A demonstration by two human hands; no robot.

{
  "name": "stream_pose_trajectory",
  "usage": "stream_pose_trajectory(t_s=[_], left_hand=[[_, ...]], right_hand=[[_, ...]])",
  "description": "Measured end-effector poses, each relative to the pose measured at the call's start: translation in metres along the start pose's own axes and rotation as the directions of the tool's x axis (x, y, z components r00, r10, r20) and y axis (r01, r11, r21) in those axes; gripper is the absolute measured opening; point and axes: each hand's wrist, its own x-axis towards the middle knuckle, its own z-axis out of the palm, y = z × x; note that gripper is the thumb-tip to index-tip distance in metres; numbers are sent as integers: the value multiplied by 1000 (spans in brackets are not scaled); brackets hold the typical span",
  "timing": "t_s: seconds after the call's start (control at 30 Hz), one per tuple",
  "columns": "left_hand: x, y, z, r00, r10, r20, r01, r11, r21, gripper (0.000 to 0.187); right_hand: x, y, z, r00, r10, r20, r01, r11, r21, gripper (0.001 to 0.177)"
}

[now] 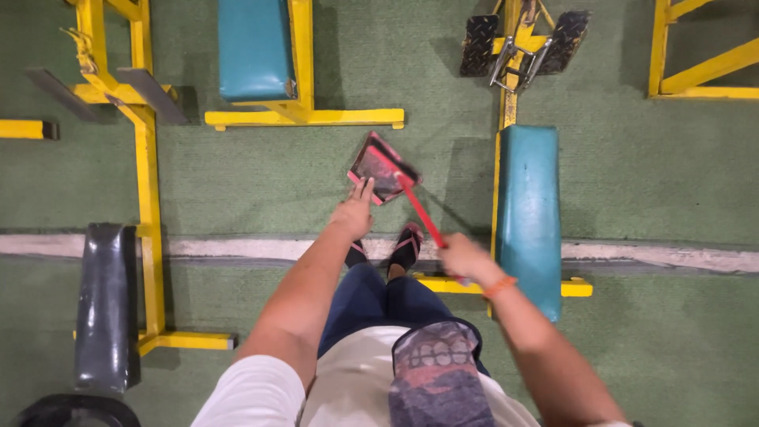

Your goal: Sweep the floor area between gym equipment using a small brush and a dustpan.

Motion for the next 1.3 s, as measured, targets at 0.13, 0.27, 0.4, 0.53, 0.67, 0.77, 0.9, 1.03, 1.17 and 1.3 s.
stream_pose_trajectory(t_s=[0.13, 0.27, 0.4, 0.53, 0.67, 0.77, 0.9, 1.03, 1.17, 1.3], left_hand=[[17, -3, 19, 990, -19, -140, -10, 979, -204, 72], [45, -8, 43, 973, -94, -209, 26, 952, -305, 52], [45, -3, 35, 962, -117, -246, 1, 904, -428, 57], [57, -21, 42, 948, -222, -229, 120, 913, -389, 39], [61, -57, 37, 933, -181, -311, 57, 928, -368, 25], [67, -120, 36, 913, -90, -398, -73, 924, -375, 20], [25, -174, -7, 904, 36, -427, -174, 941, -289, 23], [19, -218, -11, 935, 112, -335, -166, 977, -136, 25], [21, -242, 6, 946, 194, -260, -194, 981, 26, 24], [34, -276, 32, 952, 221, -211, -220, 975, 31, 24]], right_hand=[[-69, 21, -61, 996, -66, 61, 37, 918, 396, 41], [-109, 40, -100, 997, 7, 77, -36, 924, 380, 44], [-117, 40, -115, 994, 71, 80, -101, 879, 466, 47], [-114, 12, -111, 988, 153, 8, -133, 828, 545, 41], [-81, 10, -96, 971, 226, -80, -154, 842, 517, 36], [-57, 11, -81, 916, 310, -254, -181, 886, 428, 38], [-15, -14, -24, 901, 328, -285, -123, 822, 556, 31], [83, -34, 105, 929, 269, -255, -238, 960, 145, 22], [164, -65, 277, 725, -591, -353, 195, 668, -718, 32], [68, -188, 331, 931, -50, -360, -67, 950, -305, 32]])
